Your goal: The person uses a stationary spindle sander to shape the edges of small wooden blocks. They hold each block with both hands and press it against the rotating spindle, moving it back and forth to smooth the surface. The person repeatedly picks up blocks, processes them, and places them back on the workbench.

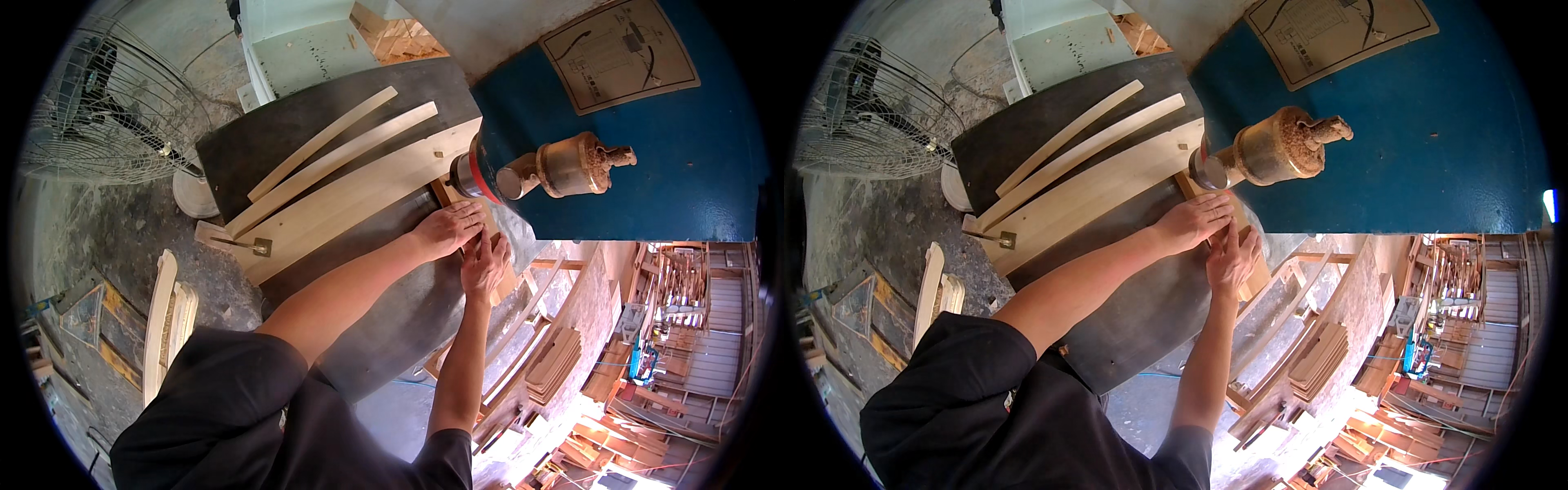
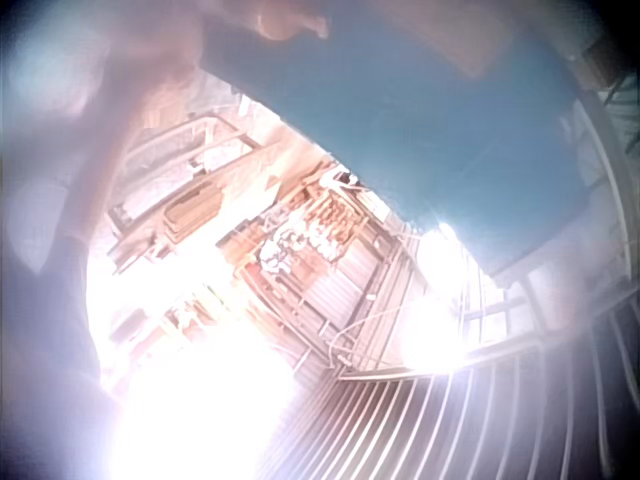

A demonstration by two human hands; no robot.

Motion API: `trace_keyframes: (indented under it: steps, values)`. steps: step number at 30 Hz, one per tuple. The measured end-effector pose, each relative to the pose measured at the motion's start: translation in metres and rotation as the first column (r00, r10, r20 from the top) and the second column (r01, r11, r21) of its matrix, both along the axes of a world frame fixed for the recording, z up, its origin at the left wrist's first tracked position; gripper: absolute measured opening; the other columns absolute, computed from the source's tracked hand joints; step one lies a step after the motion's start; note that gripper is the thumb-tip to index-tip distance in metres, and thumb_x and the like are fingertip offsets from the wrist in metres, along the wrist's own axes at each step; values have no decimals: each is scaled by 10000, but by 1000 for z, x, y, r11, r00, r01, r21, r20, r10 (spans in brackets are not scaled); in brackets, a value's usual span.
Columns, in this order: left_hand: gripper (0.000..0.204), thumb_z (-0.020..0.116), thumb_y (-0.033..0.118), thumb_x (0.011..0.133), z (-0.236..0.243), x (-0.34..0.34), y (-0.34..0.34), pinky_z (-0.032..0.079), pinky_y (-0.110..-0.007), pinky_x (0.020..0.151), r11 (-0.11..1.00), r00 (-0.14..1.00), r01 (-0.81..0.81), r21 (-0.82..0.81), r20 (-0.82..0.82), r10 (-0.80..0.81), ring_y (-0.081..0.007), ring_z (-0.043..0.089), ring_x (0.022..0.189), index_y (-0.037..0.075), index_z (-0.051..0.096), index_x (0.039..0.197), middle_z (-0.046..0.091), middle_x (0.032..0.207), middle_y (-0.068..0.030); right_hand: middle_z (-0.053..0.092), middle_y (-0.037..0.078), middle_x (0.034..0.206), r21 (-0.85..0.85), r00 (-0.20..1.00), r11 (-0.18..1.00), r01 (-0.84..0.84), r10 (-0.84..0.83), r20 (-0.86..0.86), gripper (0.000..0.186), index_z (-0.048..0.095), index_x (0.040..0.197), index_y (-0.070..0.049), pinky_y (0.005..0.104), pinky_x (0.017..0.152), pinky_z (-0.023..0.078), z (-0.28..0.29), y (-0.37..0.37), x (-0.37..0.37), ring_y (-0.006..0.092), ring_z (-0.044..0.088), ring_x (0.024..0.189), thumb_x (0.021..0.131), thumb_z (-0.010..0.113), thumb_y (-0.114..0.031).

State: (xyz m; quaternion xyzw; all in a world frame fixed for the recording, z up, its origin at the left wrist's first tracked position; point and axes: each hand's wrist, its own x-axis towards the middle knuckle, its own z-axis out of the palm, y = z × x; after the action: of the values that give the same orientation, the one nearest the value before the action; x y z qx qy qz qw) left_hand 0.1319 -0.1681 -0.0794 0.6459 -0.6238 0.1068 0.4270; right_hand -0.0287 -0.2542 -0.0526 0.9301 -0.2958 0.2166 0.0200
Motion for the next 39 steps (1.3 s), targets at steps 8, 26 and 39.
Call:
trace_keyframes:
  steps: [8,26,39]
  values:
    - [363,719,153,931,-2,0,-5,389,-423,1283,1000,999,-23,-3,32,23,-292,554,1481,45,749,1276,691,1459,-111,544,285,1499,24,1000,1000,-7,7,-10,596,693,1459,-144,566,1169,430,4,-1,1,495,514,1375,882,828,-208]
    - [368,705,173,955,0,1,-6,378,-415,1292,999,999,-26,32,42,25,-282,551,1489,59,743,1302,679,1488,-111,545,295,1508,32,1000,999,7,-6,-21,591,693,1464,-154,575,1177,421,2,-7,1,498,517,1381,904,839,-270]
    - [372,747,136,917,0,0,-7,394,-425,1283,1000,1000,-7,-12,-8,7,-290,552,1485,42,751,1276,686,1465,-114,569,243,1509,8,1000,1000,19,-19,-15,556,726,1433,-143,520,1163,457,5,-5,3,450,531,1388,899,852,-235]
